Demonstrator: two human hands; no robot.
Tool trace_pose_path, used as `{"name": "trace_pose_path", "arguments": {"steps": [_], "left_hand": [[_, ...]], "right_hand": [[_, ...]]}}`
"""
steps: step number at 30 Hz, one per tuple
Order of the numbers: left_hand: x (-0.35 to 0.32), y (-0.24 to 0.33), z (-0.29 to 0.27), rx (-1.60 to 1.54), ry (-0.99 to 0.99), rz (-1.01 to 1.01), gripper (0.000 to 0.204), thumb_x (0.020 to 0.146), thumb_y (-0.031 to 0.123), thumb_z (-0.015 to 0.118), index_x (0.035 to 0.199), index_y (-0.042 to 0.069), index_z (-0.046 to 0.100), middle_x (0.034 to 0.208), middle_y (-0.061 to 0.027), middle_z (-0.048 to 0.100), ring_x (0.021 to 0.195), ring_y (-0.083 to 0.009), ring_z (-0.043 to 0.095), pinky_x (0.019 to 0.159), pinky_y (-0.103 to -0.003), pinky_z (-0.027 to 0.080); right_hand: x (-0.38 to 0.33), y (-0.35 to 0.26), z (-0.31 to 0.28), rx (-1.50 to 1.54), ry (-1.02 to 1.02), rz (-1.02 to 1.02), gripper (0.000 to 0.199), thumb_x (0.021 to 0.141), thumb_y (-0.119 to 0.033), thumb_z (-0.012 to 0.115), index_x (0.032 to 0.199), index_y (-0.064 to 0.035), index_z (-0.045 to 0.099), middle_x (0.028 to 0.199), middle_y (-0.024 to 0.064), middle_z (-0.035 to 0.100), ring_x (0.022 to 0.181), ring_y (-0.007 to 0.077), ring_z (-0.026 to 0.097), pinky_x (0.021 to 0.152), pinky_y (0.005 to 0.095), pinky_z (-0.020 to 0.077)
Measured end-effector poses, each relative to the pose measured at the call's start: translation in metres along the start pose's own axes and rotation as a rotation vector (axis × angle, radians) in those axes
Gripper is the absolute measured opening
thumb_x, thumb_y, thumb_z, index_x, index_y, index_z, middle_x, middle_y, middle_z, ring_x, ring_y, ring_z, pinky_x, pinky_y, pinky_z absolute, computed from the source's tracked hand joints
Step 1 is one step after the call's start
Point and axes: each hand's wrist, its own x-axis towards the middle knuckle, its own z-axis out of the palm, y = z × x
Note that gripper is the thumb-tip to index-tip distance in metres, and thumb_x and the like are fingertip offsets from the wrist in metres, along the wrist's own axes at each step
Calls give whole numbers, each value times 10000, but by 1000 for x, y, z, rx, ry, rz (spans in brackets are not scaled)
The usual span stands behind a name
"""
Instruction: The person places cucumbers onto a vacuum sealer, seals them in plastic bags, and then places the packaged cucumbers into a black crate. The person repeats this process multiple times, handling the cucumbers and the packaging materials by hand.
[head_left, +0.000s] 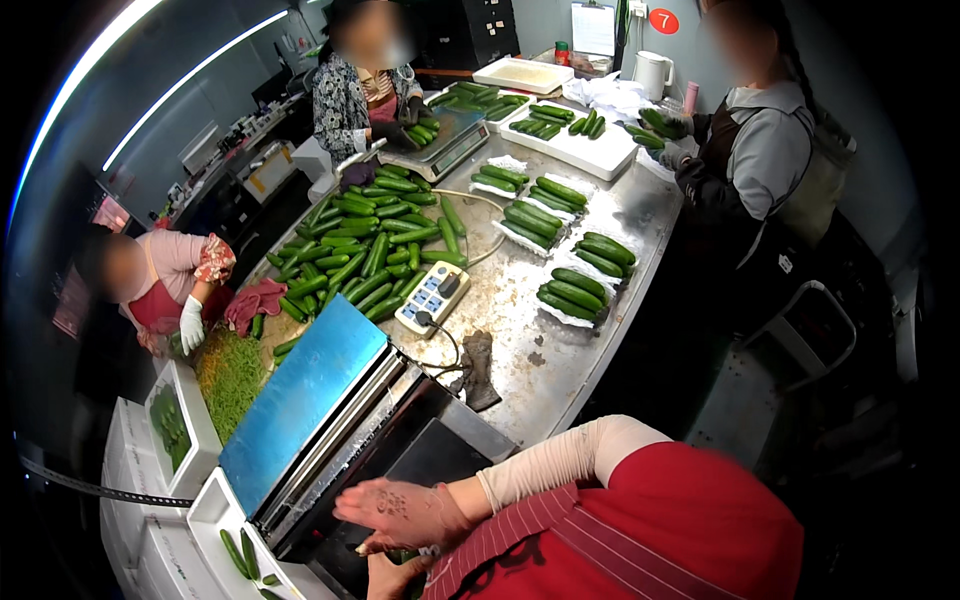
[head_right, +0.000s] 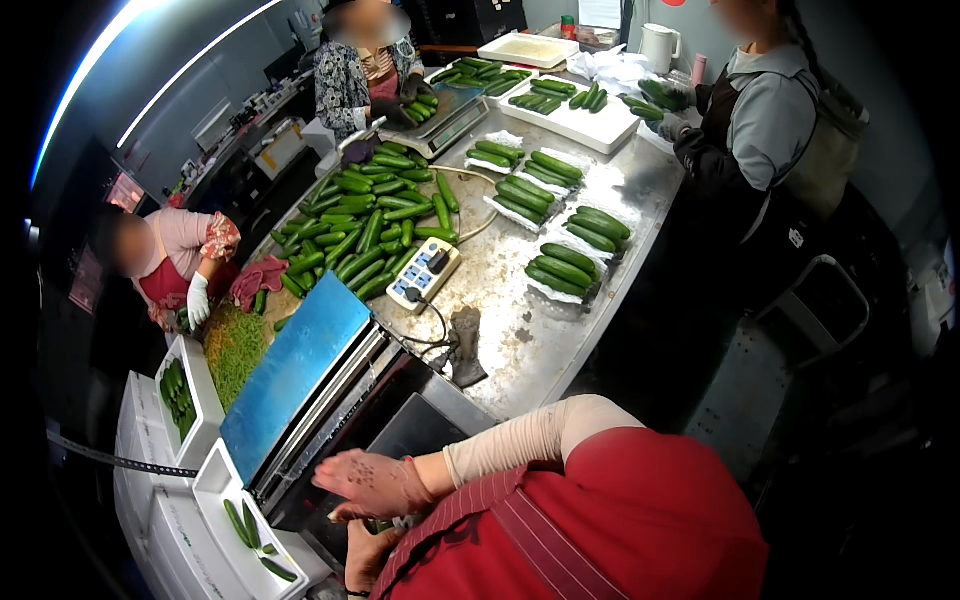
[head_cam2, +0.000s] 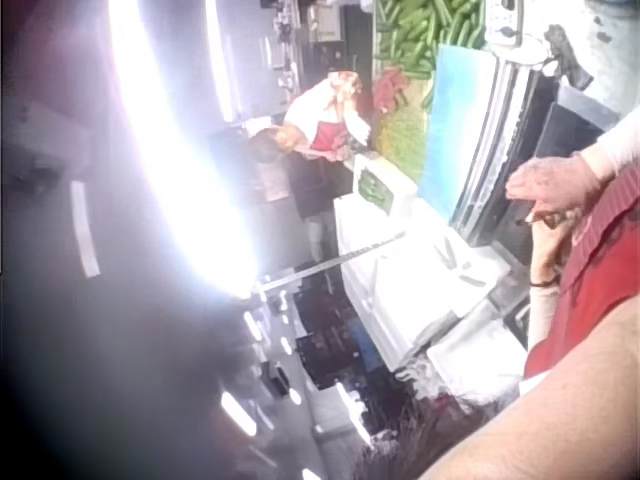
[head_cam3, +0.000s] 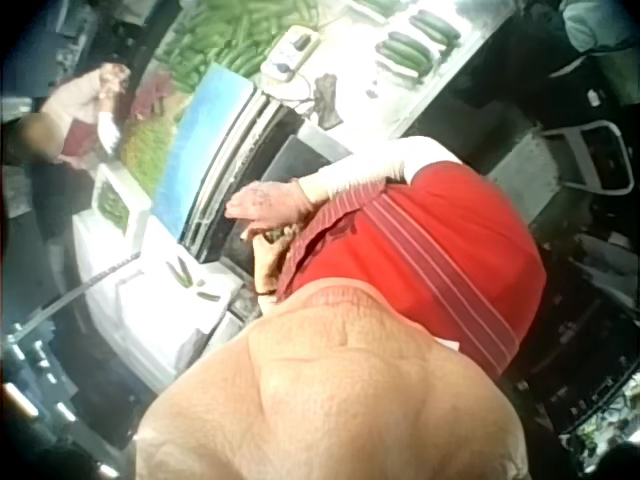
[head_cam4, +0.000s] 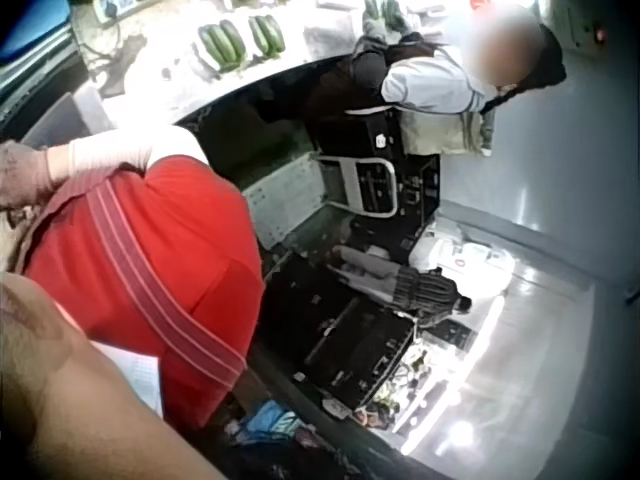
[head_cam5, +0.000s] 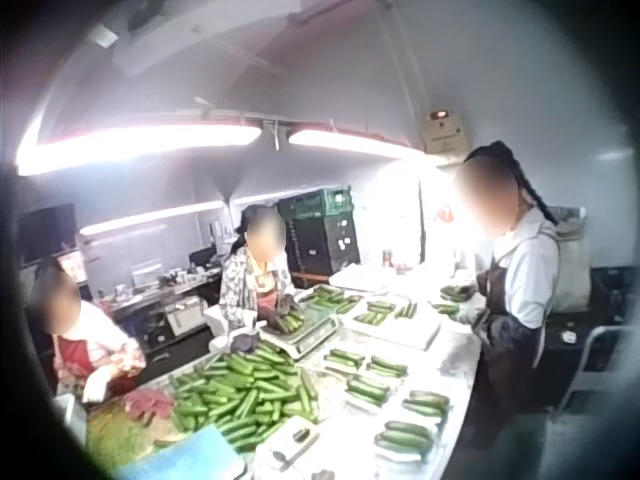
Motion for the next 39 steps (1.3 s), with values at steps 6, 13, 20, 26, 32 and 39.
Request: {"name": "trace_pose_path", "arguments": {"steps": [6,13,20,26,32,39], "left_hand": [[-5,-25,-5,47,1,56,794,671,86,843,1336,-32,425,1191,-124,600,1066,-201,610,918,-320,483],[-24,-33,-18,-232,135,176,795,651,179,792,1344,-11,454,1144,-113,620,1010,-221,631,874,-351,512],[-83,-106,-66,-915,211,200,815,834,590,605,1408,38,431,1102,-60,637,870,-192,617,743,-306,517],[-71,-85,-37,-1308,323,140,902,884,703,450,1447,6,357,918,-72,559,667,-196,515,557,-327,461],[-103,-204,-9,-1502,149,594,856,934,666,420,1356,-79,424,1131,-225,622,832,-354,664,730,-485,580],[-192,-206,-17,-1413,1010,494,748,918,655,473,1190,-36,558,964,-169,657,687,-239,660,594,-375,593]], "right_hand": [[-21,2,8,118,-675,272,503,887,-354,590,1200,34,525,1154,214,592,1066,374,578,899,456,467],[-37,2,-13,193,-283,231,466,958,-421,516,1100,16,591,1024,224,640,976,416,604,846,471,486],[-26,-8,-2,194,-700,-242,401,941,-445,522,904,-55,610,951,170,626,909,366,630,755,457,512],[-23,-18,-15,251,-710,219,358,884,-210,588,1179,-10,622,1126,172,658,970,363,643,869,431,502],[-48,-15,12,271,-882,248,395,962,-264,576,1249,7,583,1162,200,638,1082,365,603,936,412,471],[-21,-13,37,122,-981,-28,395,921,-237,621,1234,0,579,1170,190,632,1052,366,595,920,430,459]]}}
